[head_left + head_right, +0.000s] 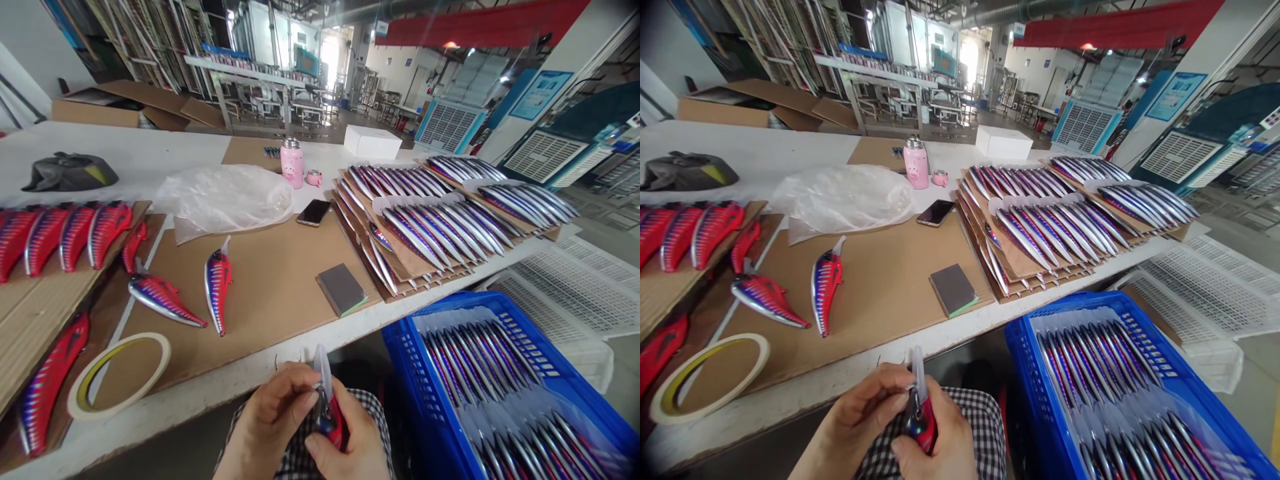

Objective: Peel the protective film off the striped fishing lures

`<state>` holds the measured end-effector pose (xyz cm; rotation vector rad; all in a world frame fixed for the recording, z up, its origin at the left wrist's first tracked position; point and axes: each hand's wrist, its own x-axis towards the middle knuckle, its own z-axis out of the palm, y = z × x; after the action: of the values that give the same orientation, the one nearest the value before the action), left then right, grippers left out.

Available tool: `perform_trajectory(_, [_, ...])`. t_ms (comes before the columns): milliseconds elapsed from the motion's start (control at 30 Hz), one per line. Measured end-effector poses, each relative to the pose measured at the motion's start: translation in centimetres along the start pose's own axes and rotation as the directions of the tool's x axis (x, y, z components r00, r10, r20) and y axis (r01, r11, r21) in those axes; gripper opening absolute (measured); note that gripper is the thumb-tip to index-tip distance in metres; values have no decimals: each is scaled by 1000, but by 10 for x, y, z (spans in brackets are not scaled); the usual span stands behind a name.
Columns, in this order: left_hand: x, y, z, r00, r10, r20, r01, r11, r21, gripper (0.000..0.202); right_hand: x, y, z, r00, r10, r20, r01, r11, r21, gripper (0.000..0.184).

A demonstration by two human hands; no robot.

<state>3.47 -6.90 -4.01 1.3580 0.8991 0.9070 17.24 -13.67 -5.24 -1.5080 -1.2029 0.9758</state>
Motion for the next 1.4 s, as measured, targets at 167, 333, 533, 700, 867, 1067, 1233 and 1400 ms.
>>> perform_trajectory(167, [-1,0,5,998,9,-57,-1,991,131,7,-1,1,3,999,23,-42,-25,998,-60,70])
perform_trajectory(333, [-1,-1,7,996,27,-86,-3,964,267,4,-4,4,5,996,-13,-85,2,992,-123,67])
perform_trajectory(533, [-2,-4,8,994,61,-90,-25,936,351,8,-7,13,7,985,-112,-133,73,960,-271,68])
perform_trajectory(700, [-3,-3,7,995,36,-88,-4,943,332,8,-9,19,7,978,-160,-133,99,921,-376,65])
perform_trajectory(867, [0,3,7,989,-85,-122,105,980,171,3,-10,16,8,987,-116,-115,65,926,-372,69])
perform_trajectory(1067, [3,3,3,973,-224,-63,220,973,-66,6,-6,8,1,997,-61,-49,44,952,-304,71])
perform_trajectory(1233, [3,3,-3,975,-220,-12,220,976,-10,6,-6,7,-6,999,-26,-32,14,949,-315,73])
perform_trajectory(1400, [3,0,-4,985,-172,1,171,981,89,7,-7,6,-6,999,4,-36,-17,924,-382,72])
